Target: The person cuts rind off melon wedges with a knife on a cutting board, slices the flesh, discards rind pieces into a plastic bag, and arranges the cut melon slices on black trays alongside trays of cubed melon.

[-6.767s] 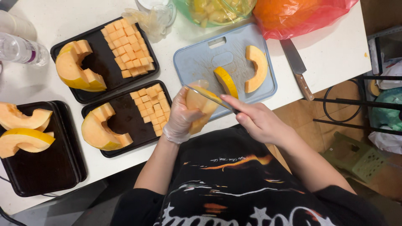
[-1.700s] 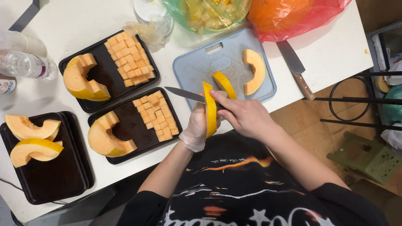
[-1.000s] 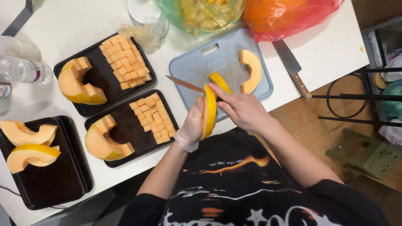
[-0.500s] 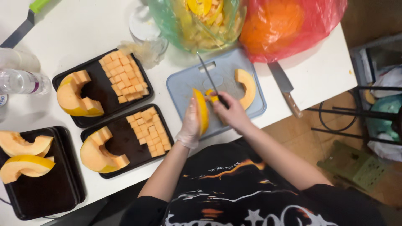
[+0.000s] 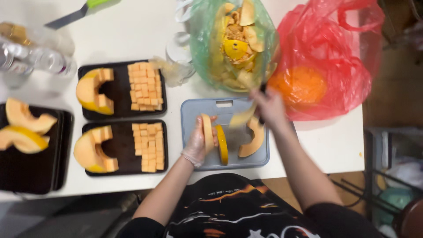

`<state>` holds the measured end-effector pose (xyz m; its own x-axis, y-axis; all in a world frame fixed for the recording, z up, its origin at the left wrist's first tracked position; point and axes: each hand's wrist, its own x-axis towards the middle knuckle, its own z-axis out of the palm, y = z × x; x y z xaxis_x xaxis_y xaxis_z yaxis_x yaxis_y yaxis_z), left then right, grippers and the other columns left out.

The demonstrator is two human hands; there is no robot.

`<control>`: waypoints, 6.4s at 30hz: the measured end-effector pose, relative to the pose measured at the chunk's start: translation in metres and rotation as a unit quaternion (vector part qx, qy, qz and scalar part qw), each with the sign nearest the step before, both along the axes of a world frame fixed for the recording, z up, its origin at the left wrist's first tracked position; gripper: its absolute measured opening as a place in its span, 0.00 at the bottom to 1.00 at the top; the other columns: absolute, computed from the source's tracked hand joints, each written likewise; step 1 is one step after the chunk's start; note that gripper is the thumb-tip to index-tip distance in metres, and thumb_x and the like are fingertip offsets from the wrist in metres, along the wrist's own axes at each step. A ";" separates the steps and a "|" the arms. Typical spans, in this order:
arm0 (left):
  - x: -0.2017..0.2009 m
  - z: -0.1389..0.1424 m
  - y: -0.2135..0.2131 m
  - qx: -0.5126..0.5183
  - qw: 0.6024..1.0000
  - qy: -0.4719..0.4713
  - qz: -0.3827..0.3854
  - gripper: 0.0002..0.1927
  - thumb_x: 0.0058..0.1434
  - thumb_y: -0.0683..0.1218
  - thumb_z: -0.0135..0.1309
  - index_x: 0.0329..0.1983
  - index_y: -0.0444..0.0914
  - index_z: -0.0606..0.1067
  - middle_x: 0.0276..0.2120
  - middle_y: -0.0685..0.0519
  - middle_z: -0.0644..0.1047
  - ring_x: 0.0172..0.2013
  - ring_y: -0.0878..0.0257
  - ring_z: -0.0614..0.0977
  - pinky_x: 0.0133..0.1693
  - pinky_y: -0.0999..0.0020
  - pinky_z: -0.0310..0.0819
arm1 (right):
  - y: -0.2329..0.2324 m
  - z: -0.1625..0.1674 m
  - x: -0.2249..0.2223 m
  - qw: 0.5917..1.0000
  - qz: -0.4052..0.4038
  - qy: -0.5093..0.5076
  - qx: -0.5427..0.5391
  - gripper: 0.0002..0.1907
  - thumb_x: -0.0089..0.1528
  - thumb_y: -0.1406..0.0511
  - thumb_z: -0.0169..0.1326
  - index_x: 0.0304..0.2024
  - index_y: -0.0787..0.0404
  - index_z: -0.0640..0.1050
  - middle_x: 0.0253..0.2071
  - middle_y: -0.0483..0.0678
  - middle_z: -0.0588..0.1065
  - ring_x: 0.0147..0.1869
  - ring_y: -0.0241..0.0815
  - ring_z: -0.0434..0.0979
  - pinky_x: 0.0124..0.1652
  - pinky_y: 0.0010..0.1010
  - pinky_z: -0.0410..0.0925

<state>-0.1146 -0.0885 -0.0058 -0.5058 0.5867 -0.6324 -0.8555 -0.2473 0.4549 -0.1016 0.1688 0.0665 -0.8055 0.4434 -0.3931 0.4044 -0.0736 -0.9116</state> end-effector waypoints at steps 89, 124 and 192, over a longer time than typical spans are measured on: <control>0.103 0.056 -0.110 0.040 0.993 -0.031 0.109 0.25 0.74 0.62 0.37 0.57 0.41 0.71 0.45 0.51 0.78 0.43 0.59 0.80 0.47 0.61 0.74 | -0.231 0.053 0.219 0.769 0.287 0.185 0.540 0.31 0.58 0.55 0.64 0.63 0.50 0.75 0.24 0.44 0.68 0.27 0.44 0.71 0.26 0.38 0.64; 0.091 0.063 -0.175 0.085 0.985 -0.027 0.145 0.21 0.70 0.58 0.50 0.58 0.42 0.70 0.46 0.54 0.77 0.45 0.63 0.79 0.48 0.62 0.76 | -0.307 0.073 0.200 0.762 0.243 0.092 0.594 0.31 0.62 0.52 0.59 0.67 0.49 0.73 0.26 0.43 0.70 0.28 0.43 0.74 0.25 0.37 0.65; 0.054 0.059 -0.180 0.084 0.977 0.113 -0.159 0.21 0.75 0.53 0.36 0.58 0.34 0.71 0.47 0.50 0.78 0.44 0.64 0.80 0.46 0.68 0.76 | -0.291 0.057 0.178 0.787 0.263 0.014 0.559 0.27 0.68 0.56 0.54 0.69 0.46 0.70 0.29 0.47 0.75 0.31 0.49 0.78 0.28 0.40 0.69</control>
